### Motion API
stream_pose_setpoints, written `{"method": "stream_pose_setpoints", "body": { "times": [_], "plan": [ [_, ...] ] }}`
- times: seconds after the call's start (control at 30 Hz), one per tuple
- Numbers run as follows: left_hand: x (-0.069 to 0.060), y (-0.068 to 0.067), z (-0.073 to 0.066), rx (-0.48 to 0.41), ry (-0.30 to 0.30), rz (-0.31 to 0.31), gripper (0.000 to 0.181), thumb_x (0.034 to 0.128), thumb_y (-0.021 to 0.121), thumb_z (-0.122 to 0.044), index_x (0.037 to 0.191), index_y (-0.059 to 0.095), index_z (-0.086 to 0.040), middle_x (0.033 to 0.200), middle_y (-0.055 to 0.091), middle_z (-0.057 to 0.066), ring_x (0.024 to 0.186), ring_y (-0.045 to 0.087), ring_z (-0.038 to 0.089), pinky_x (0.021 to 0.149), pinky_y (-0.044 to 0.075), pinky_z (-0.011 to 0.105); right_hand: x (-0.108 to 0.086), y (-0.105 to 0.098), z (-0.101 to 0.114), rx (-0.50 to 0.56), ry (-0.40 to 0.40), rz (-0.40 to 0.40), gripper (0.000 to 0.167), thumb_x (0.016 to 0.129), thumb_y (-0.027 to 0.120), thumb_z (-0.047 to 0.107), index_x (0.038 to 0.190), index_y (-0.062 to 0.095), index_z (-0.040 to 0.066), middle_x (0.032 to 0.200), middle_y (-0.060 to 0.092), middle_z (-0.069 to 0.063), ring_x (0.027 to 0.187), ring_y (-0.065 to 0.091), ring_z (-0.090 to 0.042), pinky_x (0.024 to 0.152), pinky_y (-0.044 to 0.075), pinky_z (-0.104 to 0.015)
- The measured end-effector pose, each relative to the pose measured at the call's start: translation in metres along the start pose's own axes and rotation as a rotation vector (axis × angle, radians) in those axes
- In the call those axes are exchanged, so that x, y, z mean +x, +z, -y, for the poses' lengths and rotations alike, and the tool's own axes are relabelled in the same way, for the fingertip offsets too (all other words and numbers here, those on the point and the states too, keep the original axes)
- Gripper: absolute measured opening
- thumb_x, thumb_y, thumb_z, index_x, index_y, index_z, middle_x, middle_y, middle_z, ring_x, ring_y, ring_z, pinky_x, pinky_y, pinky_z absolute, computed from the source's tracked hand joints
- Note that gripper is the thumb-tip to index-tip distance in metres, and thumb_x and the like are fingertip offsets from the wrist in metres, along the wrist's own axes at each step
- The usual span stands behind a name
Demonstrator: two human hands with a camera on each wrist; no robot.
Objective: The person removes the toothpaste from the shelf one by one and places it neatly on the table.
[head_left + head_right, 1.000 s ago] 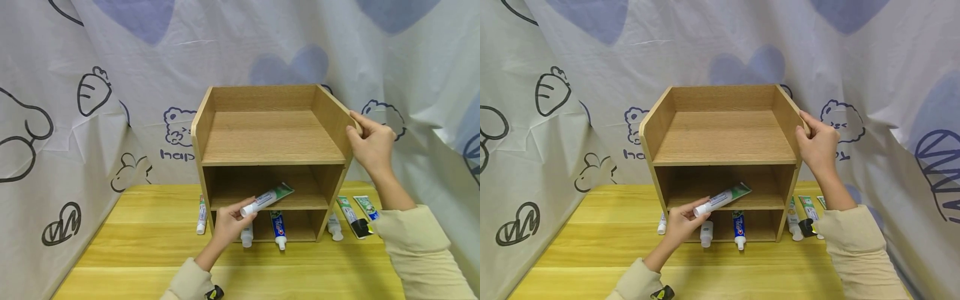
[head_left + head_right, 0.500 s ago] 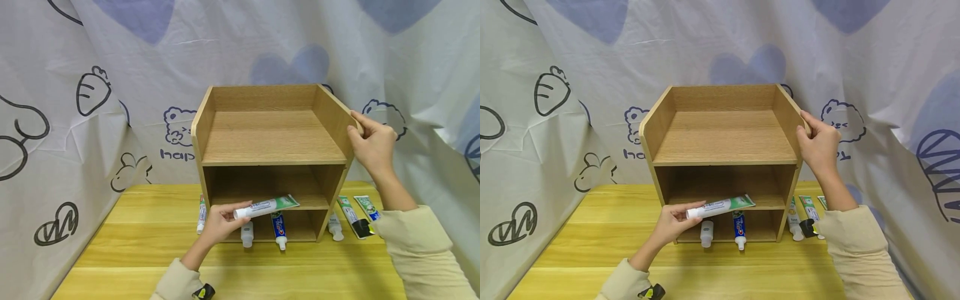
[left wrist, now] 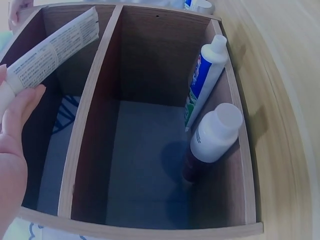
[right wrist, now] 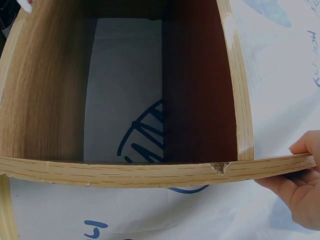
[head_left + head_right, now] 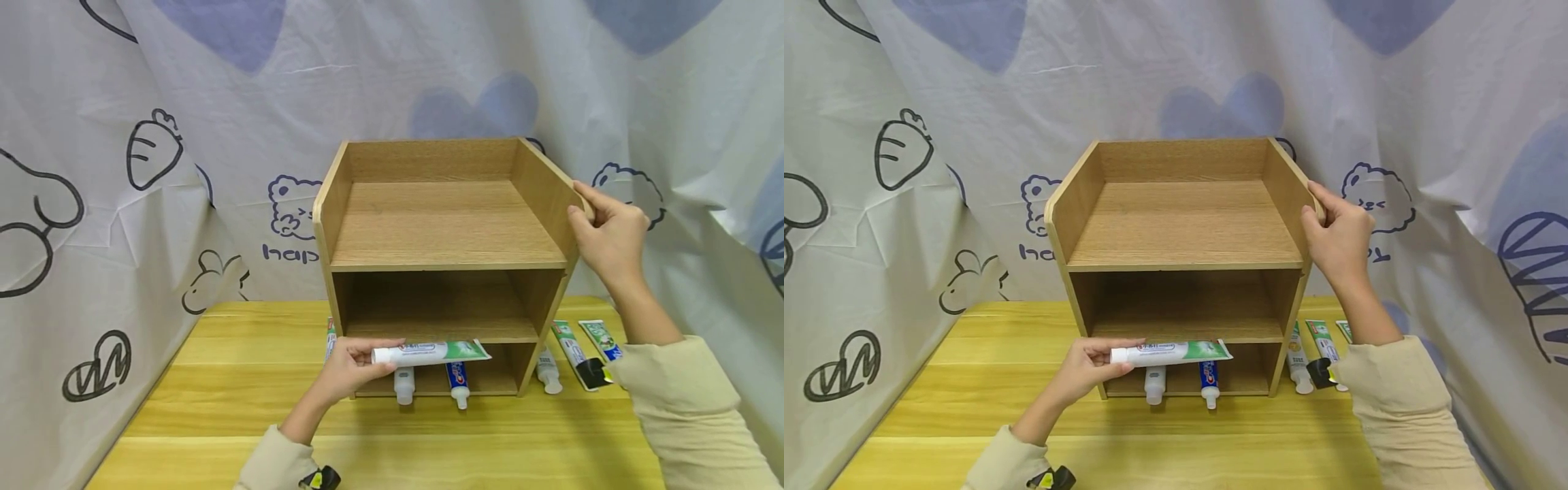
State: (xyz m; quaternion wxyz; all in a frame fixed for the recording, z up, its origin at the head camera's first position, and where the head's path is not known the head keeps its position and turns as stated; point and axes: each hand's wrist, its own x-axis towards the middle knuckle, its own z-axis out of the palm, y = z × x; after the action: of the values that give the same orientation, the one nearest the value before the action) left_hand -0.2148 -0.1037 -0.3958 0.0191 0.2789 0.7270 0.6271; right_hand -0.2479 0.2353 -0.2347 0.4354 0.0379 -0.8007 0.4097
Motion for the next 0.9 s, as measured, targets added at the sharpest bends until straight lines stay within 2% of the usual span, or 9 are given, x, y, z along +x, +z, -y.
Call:
{"method": "stream_pose_setpoints", "body": {
  "times": [0.07,0.13,0.2,0.27,0.33,0.37,0.63,0.9],
  "plan": [
    [-0.002,-0.003,0.002,-0.003,-0.017,0.012,0.035,0.0787,0.069,-0.002,0.111,0.062,0.010,0.111,0.062,0.029,0.070,0.057,0.001,0.059,0.051,0.013,0.000,0.000,-0.001,0.007,0.008,0.005,0.032,0.081,0.059,0.002,0.112,0.067,0.004,0.059,0.043,0.040,0.049,0.045,0.018,0.039,0.035,-0.002],
    [-0.004,-0.005,0.003,-0.009,-0.029,0.022,0.035,0.0783,0.068,-0.001,0.111,0.062,0.011,0.111,0.062,0.030,0.071,0.058,0.001,0.060,0.052,0.013,0.000,0.000,-0.001,0.007,0.017,0.013,0.032,0.082,0.059,0.003,0.113,0.066,0.004,0.060,0.046,0.039,0.049,0.045,0.018,0.039,0.035,-0.002],
    [-0.006,-0.008,0.005,-0.023,-0.034,0.034,0.035,0.0778,0.068,0.001,0.110,0.062,0.012,0.110,0.062,0.031,0.070,0.059,0.001,0.059,0.052,0.013,0.000,0.000,-0.001,-0.002,0.023,0.020,0.032,0.082,0.058,0.003,0.114,0.066,0.004,0.064,0.060,0.022,0.050,0.045,0.019,0.039,0.035,-0.003],
    [-0.009,-0.011,0.006,-0.037,-0.042,0.047,0.035,0.0775,0.068,0.001,0.110,0.062,0.012,0.110,0.062,0.031,0.069,0.059,0.001,0.059,0.053,0.014,0.000,0.000,-0.001,-0.015,0.024,0.019,0.032,0.083,0.058,0.003,0.114,0.066,0.004,0.072,0.068,0.001,0.050,0.045,0.019,0.039,0.035,-0.002],
    [-0.011,-0.013,0.007,-0.042,-0.049,0.061,0.036,0.0777,0.067,0.001,0.111,0.061,0.012,0.109,0.062,0.031,0.068,0.058,0.001,0.058,0.053,0.014,0.000,0.000,-0.001,-0.016,0.017,0.015,0.032,0.083,0.058,0.002,0.114,0.066,0.003,0.082,0.068,-0.019,0.050,0.044,0.020,0.039,0.035,-0.002],
    [-0.013,-0.015,0.008,-0.040,-0.056,0.066,0.036,0.0778,0.067,0.001,0.111,0.061,0.012,0.108,0.062,0.032,0.067,0.058,0.001,0.057,0.052,0.014,-0.001,-0.001,-0.001,-0.012,0.013,0.014,0.032,0.083,0.057,0.002,0.114,0.065,0.003,0.086,0.067,-0.025,0.050,0.043,0.020,0.040,0.035,-0.001],
    [-0.026,-0.031,0.013,-0.015,-0.098,0.102,0.036,0.0798,0.065,-0.001,0.113,0.060,0.013,0.105,0.062,0.035,0.064,0.059,0.002,0.052,0.048,0.012,0.000,-0.001,0.000,0.017,-0.005,0.029,0.033,0.082,0.056,0.001,0.114,0.064,0.000,0.094,0.065,-0.029,0.052,0.043,0.022,0.042,0.035,0.001],
    [-0.045,-0.049,0.020,-0.031,-0.094,0.119,0.037,0.0816,0.063,0.000,0.113,0.056,0.018,0.110,0.057,0.040,0.079,0.065,0.005,0.066,0.056,0.019,0.000,-0.002,0.001,0.028,-0.011,0.040,0.033,0.082,0.055,0.000,0.114,0.063,-0.002,0.094,0.064,-0.030,0.052,0.043,0.022,0.041,0.034,0.000]
  ]
}}
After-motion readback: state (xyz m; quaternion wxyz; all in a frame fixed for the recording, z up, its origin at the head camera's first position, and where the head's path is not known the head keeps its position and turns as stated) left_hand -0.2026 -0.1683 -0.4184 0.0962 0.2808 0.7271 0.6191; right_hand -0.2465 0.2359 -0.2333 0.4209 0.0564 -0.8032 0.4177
